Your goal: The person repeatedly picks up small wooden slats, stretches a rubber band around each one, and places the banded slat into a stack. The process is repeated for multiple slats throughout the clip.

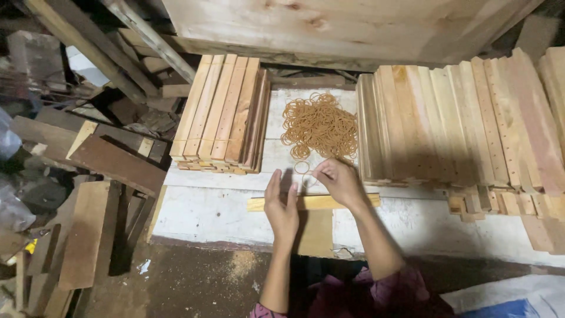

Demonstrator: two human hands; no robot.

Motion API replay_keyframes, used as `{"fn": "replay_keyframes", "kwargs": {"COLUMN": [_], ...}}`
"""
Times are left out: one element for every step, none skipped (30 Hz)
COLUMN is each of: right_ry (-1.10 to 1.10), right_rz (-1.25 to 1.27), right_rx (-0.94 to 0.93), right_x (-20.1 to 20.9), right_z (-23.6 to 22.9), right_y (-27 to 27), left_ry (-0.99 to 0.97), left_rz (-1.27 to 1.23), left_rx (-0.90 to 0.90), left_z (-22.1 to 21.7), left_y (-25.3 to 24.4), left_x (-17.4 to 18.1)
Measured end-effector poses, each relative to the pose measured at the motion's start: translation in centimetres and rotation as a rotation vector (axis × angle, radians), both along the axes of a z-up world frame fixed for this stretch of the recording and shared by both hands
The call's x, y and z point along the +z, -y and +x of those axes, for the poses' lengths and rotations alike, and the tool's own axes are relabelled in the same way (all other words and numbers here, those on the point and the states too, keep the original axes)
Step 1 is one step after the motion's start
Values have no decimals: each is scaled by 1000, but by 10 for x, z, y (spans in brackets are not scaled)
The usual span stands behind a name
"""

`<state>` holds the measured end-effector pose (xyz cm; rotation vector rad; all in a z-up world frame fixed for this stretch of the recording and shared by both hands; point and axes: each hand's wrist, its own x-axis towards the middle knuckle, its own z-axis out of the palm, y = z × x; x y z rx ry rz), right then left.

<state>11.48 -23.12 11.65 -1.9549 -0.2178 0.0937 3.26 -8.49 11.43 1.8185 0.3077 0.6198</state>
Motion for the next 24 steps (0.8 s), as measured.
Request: {"fn": "replay_keyframes", "kwargs": {"right_ry": [1,-37,-69,-62,-106,-149,-153,-113,-75,-81,-56,-31,-38,-76,-106,-105,-200,-295,-295,-304,-312,-311,-254,-197], "right_rz": [-6,155,318,313,385,457,454,463,472,469,490,511,511,614,720,724,846,966,970,931,890,892,783,674], "right_rx": [-12,-45,-80,-93,-133,-174,-186,-228,-266,-274,-282,-291,-295,-297,-300,-305,-245,-183,-188,-267,-344,-347,-406,-462], "right_x": [-7,-15,-21,-33,-47,-61,-68,-75,-82,-91,-99,-108,-115,-121,-128,-121,-113,-106,-117,-128,-139,-138,-138,-137], "right_z": [-11,-23,-32,-35,-43,-51,-56,-62,-67,-71,-73,-76,-79,-83,-83,-89,-94,-99,-99,-100,-99,-97,-95,-93], "right_y": [13,25,40,58,76,93,103,113,122,130,137,144,150,156,161,166,169,173,173,173,173,175,177,179], "left_ry": [1,-88,-173,-168,-175,-184,-191,-198,-205,-214,-191,-167,-175,-181,-182,-184,-231,-276,-280,-202,-120,-121,-62,0], "left_rz": [-6,-78,-147,-151,-226,-301,-305,-473,-642,-646,-648,-650,-651,-629,-602,-599,-494,-389,-386,-168,48,49,337,624], "left_rx": [-12,-127,-246,-261,-332,-402,-412,-493,-567,-571,-599,-628,-627,-605,-588,-592,-589,-585,-589,-586,-576,-580,-561,-534], "left_z": [-1,-2,-2,3,4,4,3,1,-1,-2,-4,-6,-8,-11,-10,-12,-14,-16,-18,-19,-19,-12,-6,1], "left_y": [11,22,34,45,55,66,77,87,96,105,113,121,124,128,132,134,136,137,134,132,130,124,118,111], "left_x": [7,14,22,15,7,-2,-11,-21,-30,-37,-44,-51,-53,-55,-57,-58,-58,-59,-39,-20,0,-5,-10,-15]}}
